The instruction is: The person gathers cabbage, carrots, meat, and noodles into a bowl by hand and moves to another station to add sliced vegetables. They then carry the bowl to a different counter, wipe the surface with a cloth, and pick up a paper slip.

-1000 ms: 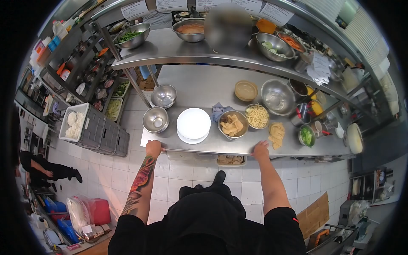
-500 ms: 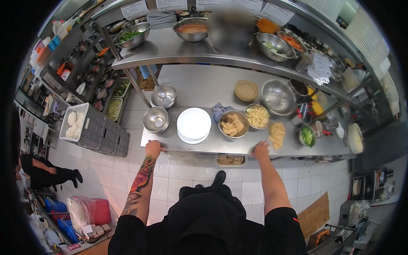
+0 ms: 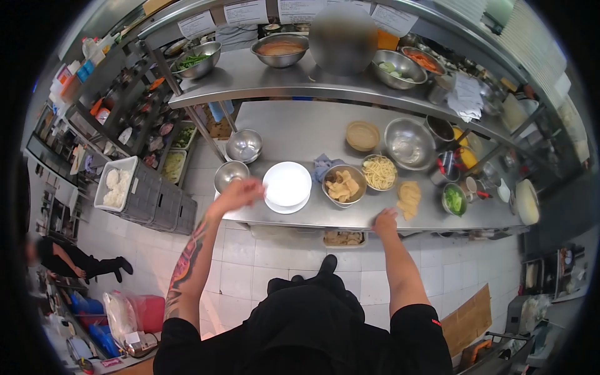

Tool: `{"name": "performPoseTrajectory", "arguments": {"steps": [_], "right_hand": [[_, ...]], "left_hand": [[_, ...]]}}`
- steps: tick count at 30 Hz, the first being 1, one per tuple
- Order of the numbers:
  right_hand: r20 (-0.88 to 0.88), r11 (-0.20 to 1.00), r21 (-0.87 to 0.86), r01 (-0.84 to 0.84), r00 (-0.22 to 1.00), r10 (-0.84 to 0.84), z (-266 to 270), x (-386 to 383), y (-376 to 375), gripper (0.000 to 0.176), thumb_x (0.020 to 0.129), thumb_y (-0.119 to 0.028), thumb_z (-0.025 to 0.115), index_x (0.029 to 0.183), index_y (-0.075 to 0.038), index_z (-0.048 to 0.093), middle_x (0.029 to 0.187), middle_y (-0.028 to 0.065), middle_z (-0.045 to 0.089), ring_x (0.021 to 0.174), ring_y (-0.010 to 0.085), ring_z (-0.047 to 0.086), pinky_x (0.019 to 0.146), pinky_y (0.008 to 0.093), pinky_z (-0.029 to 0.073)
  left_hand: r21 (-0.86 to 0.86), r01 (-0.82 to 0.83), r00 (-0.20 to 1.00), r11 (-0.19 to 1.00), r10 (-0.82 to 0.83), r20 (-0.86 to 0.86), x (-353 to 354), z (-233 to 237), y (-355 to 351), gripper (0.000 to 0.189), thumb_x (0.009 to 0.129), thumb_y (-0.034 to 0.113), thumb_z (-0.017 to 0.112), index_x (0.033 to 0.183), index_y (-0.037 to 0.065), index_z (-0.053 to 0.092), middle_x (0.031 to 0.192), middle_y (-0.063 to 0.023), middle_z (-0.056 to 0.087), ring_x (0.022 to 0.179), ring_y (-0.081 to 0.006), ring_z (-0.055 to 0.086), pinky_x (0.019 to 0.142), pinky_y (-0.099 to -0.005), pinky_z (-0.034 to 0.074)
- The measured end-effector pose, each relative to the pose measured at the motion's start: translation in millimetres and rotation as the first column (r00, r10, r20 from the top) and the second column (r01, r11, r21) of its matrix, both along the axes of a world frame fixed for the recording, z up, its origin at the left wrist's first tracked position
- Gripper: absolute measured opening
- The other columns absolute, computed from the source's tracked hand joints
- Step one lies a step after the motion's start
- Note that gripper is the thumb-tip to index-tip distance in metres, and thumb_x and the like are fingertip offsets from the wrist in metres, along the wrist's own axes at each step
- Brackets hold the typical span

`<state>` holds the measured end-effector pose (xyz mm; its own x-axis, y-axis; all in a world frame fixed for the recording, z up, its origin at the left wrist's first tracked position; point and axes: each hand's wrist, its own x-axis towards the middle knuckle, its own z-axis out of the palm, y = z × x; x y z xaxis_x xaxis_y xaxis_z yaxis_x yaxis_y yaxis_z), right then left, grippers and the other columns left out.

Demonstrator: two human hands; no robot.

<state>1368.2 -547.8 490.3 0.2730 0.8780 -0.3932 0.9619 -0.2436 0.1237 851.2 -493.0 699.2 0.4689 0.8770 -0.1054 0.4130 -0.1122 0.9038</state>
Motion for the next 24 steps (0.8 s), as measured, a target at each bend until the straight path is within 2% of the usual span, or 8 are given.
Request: {"name": "performPoseTrajectory", "arguments": {"steps": [2,3,4,6,8,16,22,24], "right_hand": [[0.002,1.000,-0.008,0.004,1.000,-0.004,-2,-1,-2,0.116,0.073,-0.045,0.086,0.151,0.012,0.020,0.155,0.0379,0.021,0.141,0.0538,0.027,0.114,0.0466,0.038],[0.010,1.000,-0.013,0.009,1.000,-0.009,-1,1,-1,0.117,0.073,-0.046,0.086,0.152,0.011,0.019,0.156,0.0369,0.019,0.142,0.0536,0.025,0.114,0.0465,0.037],[0.015,1.000,-0.008,0.011,1.000,-0.010,-1,2,-1,0.117,0.073,-0.046,0.086,0.152,0.011,0.019,0.156,0.0369,0.019,0.142,0.0536,0.025,0.114,0.0465,0.037],[-0.049,0.997,0.038,0.064,0.997,-0.062,-6,3,-4,0.118,0.074,-0.044,0.085,0.153,0.009,0.016,0.158,0.0357,0.015,0.144,0.0523,0.024,0.114,0.0465,0.038],[-0.041,0.997,0.049,0.054,0.998,-0.052,-7,3,-7,0.117,0.075,-0.043,0.085,0.153,0.009,0.016,0.158,0.0356,0.014,0.144,0.0516,0.023,0.113,0.0465,0.039],[-0.078,0.993,0.100,0.063,0.995,-0.055,-8,3,-15,0.114,0.075,-0.041,0.085,0.154,0.005,0.017,0.160,0.0336,0.014,0.146,0.0502,0.020,0.111,0.0467,0.042],[-0.045,0.996,0.043,0.076,0.996,-0.074,5,-5,-12,0.116,0.075,-0.043,0.084,0.155,0.004,0.015,0.161,0.0309,0.013,0.147,0.0475,0.022,0.111,0.0452,0.042],[-0.039,0.996,0.031,0.087,0.996,-0.086,7,-6,-10,0.116,0.075,-0.043,0.085,0.155,0.004,0.015,0.161,0.0309,0.013,0.147,0.0475,0.022,0.111,0.0454,0.042]], "left_hand": [[0.157,-0.081,0.980,0.984,0.050,0.190,43,90,20,0.027,0.098,0.026,0.065,0.118,0.008,0.069,0.079,0.0025,0.063,0.068,-0.0050,0.057,0.063,-0.0228,0.049],[0.206,-0.059,0.960,0.977,-0.001,0.279,54,129,34,0.031,0.097,0.022,0.066,0.125,0.010,0.064,0.104,-0.0022,0.067,0.080,-0.0067,0.060,0.069,-0.0238,0.050],[0.283,-0.062,0.877,0.957,-0.082,0.473,71,161,46,0.039,0.094,0.018,0.068,0.131,0.012,0.060,0.135,-0.0078,0.056,0.091,-0.0098,0.062,0.074,-0.0254,0.051],[0.344,-0.118,0.831,0.932,-0.097,0.547,94,214,75,0.050,0.092,0.013,0.066,0.140,0.011,0.054,0.134,-0.0061,0.056,0.108,-0.0145,0.062,0.083,-0.0295,0.052],[0.372,-0.132,0.778,0.919,-0.137,0.614,111,240,109,0.057,0.089,0.008,0.067,0.143,0.012,0.050,0.133,-0.0025,0.056,0.109,-0.0142,0.061,0.086,-0.0304,0.051],[0.326,-0.258,0.837,0.909,0.042,0.546,123,260,135,0.055,0.088,0.004,0.065,0.141,0.011,0.053,0.129,0.0007,0.056,0.095,-0.0080,0.058,0.078,-0.0235,0.043],[0.376,-0.283,0.792,0.882,-0.006,0.610,113,259,131,0.038,0.091,0.011,0.067,0.129,0.008,0.065,0.103,0.0025,0.067,0.087,-0.0046,0.056,0.077,-0.0215,0.042],[0.427,-0.356,0.775,0.831,0.008,0.631,118,258,124,0.029,0.092,0.012,0.069,0.119,0.003,0.069,0.100,-0.0054,0.072,0.094,-0.0091,0.063,0.085,-0.0233,0.047]]}}
